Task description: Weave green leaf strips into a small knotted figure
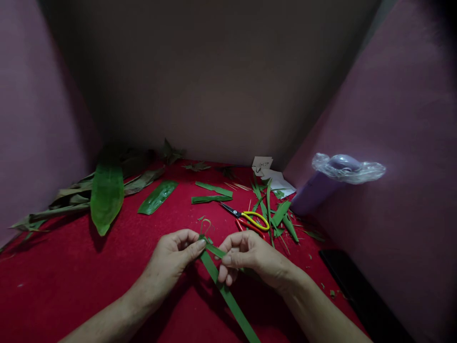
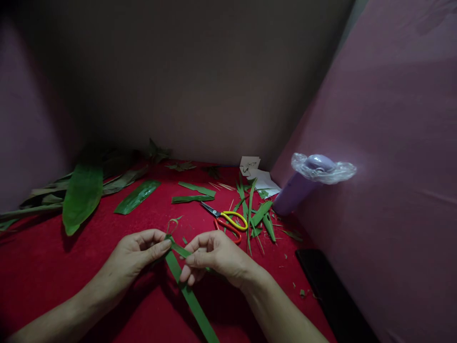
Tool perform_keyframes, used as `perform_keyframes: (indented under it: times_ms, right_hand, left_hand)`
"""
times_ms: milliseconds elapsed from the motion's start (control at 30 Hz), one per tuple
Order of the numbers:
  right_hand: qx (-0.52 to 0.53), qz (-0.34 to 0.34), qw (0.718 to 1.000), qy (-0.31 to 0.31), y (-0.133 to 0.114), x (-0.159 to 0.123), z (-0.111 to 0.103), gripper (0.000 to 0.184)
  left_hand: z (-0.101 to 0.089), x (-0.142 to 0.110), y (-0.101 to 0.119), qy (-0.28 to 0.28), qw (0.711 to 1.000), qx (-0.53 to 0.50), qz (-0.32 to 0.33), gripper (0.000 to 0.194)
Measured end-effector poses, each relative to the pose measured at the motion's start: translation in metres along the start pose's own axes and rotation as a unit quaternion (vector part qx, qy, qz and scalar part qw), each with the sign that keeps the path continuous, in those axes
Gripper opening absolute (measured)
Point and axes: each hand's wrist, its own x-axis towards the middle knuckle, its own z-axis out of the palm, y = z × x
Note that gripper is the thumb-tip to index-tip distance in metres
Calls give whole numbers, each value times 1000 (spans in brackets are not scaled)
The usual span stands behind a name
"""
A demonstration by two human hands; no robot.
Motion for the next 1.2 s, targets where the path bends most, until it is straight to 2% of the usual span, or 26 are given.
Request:
perform_keyframes:
  times_ms: [167,433,600,700,933,1200]
  right_hand:
    - [3,-1,1000,-1,1,-1,-1,17]
    - [0,3,1000,3,-5,-3,2,24]
    - [-54,-29,996,58,-2,2,8,36]
    - [-73,-43,993,84,5,7,11,35]
    - [-53,-49,994,81,9,9,13,28]
    - [-79,-62,988,116,12,12,11,22]
  left_hand:
    - [0,1,0,12,1000,-9,4,23]
    - [0,2,-1,8,1000,-6,1,23]
    - [3,0,-2,-9,1000,5,-1,23]
    - [6,-1,-3,-21,1000,0,0,24]
    - [7,-2,-8,-34,999,-10,-2,23]
    - [8,0,-9,-44,999,-8,1,23]
